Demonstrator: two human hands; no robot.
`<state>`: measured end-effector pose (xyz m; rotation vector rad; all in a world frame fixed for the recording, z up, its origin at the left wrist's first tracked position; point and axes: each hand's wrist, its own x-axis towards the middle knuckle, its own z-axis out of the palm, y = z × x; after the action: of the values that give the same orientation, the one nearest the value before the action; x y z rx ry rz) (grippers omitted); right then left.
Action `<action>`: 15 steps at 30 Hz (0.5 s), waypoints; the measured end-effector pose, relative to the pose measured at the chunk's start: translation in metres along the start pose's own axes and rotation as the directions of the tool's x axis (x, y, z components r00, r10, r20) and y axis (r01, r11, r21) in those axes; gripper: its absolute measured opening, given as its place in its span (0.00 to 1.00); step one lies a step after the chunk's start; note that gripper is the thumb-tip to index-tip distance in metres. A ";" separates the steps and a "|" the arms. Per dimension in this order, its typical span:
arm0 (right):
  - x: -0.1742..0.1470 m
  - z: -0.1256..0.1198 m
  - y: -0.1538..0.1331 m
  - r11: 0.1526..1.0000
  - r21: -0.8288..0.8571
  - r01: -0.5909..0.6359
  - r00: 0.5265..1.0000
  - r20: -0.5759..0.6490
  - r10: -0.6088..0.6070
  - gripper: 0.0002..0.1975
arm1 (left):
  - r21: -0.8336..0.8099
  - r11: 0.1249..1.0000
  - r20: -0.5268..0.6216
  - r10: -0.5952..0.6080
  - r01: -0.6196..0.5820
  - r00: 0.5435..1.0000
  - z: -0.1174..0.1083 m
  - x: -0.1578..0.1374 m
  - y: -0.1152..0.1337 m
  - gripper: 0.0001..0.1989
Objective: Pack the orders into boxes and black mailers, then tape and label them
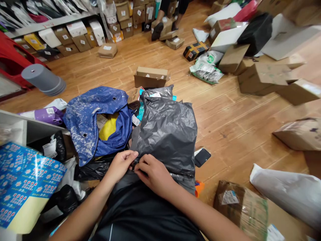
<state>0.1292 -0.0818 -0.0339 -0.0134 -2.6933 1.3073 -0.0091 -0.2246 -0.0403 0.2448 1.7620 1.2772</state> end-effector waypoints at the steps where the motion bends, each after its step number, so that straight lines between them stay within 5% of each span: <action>1: -0.003 -0.001 0.000 1.000 0.013 0.009 1.000 -0.009 -0.009 0.04 | 0.006 1.000 -0.012 0.013 -0.013 1.000 0.001 0.003 -0.001 0.29; 6: -0.037 -0.023 0.001 0.950 0.310 -0.037 0.998 -0.035 0.050 0.04 | 0.006 1.000 -0.089 0.017 -0.016 0.996 -0.001 0.011 -0.003 0.29; 9: -0.086 -0.046 0.018 0.713 0.667 -0.216 0.945 -0.041 0.325 0.11 | -0.007 1.000 -0.085 -0.015 0.014 0.996 -0.005 0.012 -0.003 0.29; 10: -0.109 -0.055 0.029 0.600 0.760 -0.248 0.870 -0.098 0.483 0.14 | -0.002 1.000 -0.084 -0.016 0.016 0.996 -0.006 0.013 -0.004 0.29; 12: -0.162 -0.078 0.055 0.507 0.814 -0.283 0.598 -0.264 0.757 0.18 | 0.009 1.000 -0.085 -0.016 0.016 0.996 -0.008 0.014 -0.005 0.28; 13: -0.191 -0.092 0.068 0.529 0.796 -0.295 0.460 -0.367 0.809 0.20 | 0.013 1.000 -0.082 -0.017 0.018 0.996 -0.009 0.015 -0.006 0.27; 15: -0.247 -0.123 0.094 0.606 0.717 -0.344 0.273 -0.541 0.795 0.22 | 0.018 1.000 -0.075 -0.019 0.021 0.997 -0.011 0.016 -0.007 0.27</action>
<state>0.3845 0.0545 -0.0645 -1.3865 -1.4268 1.5029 -0.0242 -0.2252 -0.0548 0.1918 1.8355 1.2707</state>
